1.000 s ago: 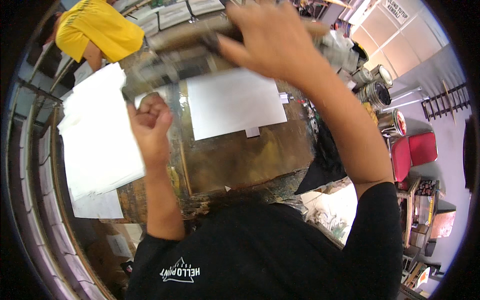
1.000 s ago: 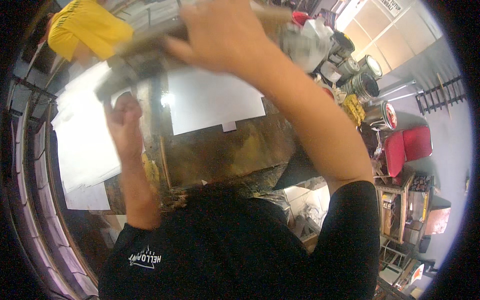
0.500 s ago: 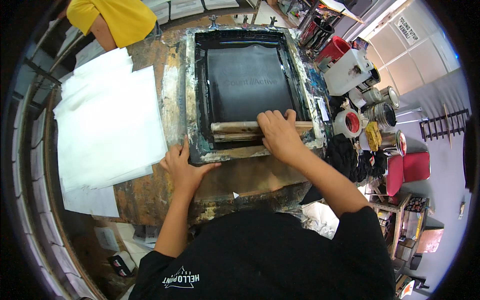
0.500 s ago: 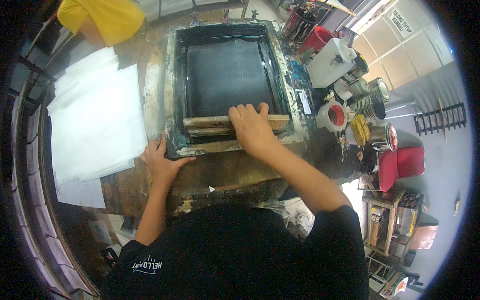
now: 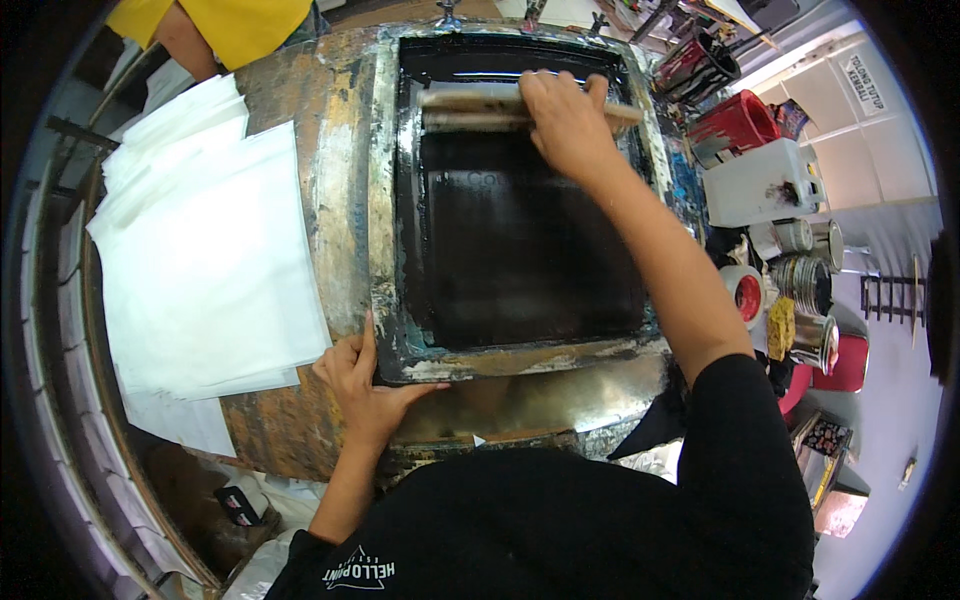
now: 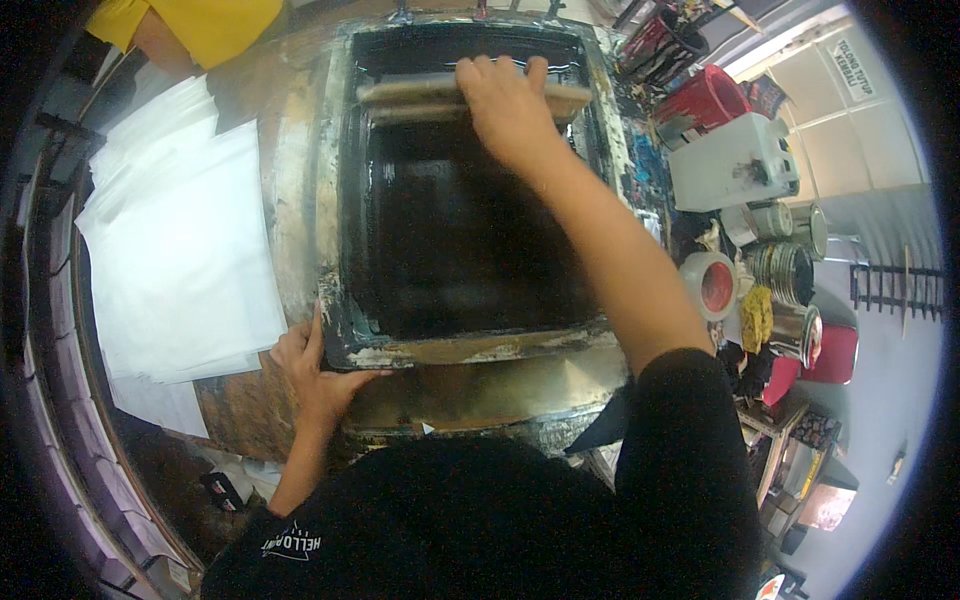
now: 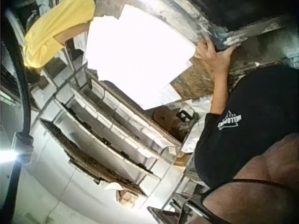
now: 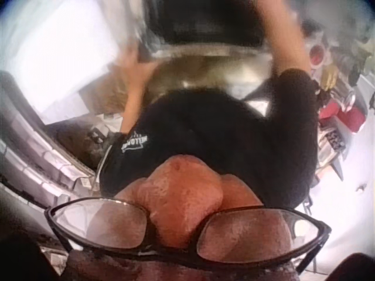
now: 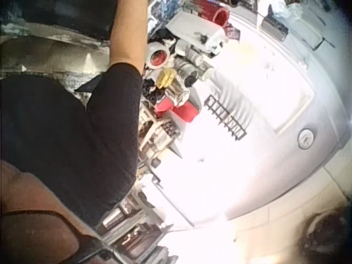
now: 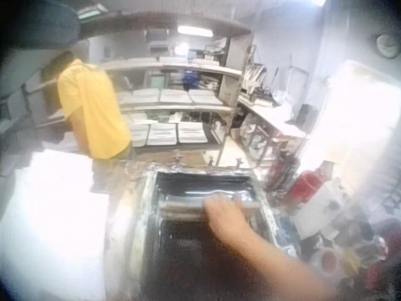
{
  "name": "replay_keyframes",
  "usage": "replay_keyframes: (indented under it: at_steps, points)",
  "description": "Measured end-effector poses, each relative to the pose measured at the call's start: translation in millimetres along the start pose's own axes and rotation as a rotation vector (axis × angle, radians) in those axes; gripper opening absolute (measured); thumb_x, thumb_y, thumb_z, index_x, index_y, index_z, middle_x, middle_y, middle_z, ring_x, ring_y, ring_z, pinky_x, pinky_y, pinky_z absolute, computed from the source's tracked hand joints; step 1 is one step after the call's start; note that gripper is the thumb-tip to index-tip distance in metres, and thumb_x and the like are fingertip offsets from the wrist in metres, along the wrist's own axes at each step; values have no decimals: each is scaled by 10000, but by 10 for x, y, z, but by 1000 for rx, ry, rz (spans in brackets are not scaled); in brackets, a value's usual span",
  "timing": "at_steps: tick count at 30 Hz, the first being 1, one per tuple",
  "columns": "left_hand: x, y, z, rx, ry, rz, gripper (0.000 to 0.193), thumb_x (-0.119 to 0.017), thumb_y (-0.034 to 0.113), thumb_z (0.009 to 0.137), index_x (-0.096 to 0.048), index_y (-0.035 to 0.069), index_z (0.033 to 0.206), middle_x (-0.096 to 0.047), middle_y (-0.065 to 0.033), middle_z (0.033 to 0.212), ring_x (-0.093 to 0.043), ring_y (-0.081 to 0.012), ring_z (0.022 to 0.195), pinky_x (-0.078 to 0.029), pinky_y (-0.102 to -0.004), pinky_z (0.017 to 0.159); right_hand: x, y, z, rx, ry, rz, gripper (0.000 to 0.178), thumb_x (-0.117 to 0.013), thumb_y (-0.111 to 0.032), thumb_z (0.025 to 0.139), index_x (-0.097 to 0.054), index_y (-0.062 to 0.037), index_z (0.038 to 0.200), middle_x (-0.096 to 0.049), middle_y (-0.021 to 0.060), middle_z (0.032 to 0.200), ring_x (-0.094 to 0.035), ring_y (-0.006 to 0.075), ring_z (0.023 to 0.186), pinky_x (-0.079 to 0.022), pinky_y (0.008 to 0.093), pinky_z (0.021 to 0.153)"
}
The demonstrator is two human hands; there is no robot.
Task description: The person performs a series of screen prints by placing a sheet of paper on the workbench, lowering the printing screen, and using a squeegee to spread ink across the mesh. After each print, the person lifts the screen and sets the printed paper aside.
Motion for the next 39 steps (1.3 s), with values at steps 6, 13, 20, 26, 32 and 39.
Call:
replay_keyframes:
  at_steps: [6, 13, 20, 26, 32, 39]
  points:
    - [85, 76, 14, -78, 87, -69, 1315, -936, 729, 504, -570, 27, 1554, -592, -51, 1024, -520, -245, 993, -296, -442, 981, -348, 342, 512, 7, -25, -48, 532, -797, -107, 811, -523, -112, 1267, -647, 67, 1187, -628, 298, 1163, -398, 560, 982]
    - [130, 119, -27, -121, 138, -153, 1273, -953, 648, 576, -518, -10, 1575, -662, -82, 983, -536, -271, 960, -351, -415, 941, 572, -146, -308, 66, -194, 70, 622, -808, -177, 846, -487, -81, 1370, -641, 111, 1197, -621, 320, 1173, -427, 549, 959]
    - [343, 397, 9, -68, 195, -618, 1116, -993, 336, 739, -417, -46, 1615, -678, -126, 1286, -620, -244, 1110, -471, -397, 1044, 1706, -939, -1576, 5, -222, 85, 526, -825, -177, 780, -562, -95, 1227, -585, 87, 1109, -586, 304, 1118, -390, 522, 989]
    - [1064, 852, 512, -196, 465, -979, 985, -876, 264, 936, -293, -62, 1660, -561, -145, 1502, -610, -204, 1191, -520, -369, 1022, 2798, -761, -1018, -63, 207, 22, 440, -792, -305, 813, -588, -106, 1148, -585, 87, 1034, -597, 303, 1052, -365, 532, 963]
    - [551, 448, 1866, -74, 497, -1033, 937, -636, 518, 1069, -196, -27, 1692, -618, -139, 1232, -599, -227, 987, -507, -370, 913, 3330, -359, -188, 11, 435, -66, 381, -590, -447, 1018, -675, -78, 972, -672, 142, 841, -650, 320, 829, -449, 489, 871]
    - [-570, 558, 3078, -398, 336, 32, 398, -717, 374, 1029, -763, 93, 1308, -658, -134, 1089, -617, -345, 1033, -517, -470, 913, 3465, -145, 367, -213, 191, -36, 611, -420, -560, 1100, -654, -73, 813, -636, 80, 737, -585, 218, 701, -491, 430, 822]
Point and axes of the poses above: each hand's wrist, its own z-axis towards the middle knuckle, its own x-axis out of the back of the hand, y = z × x, the point moved 9 cm from there along z, towards the middle knuckle
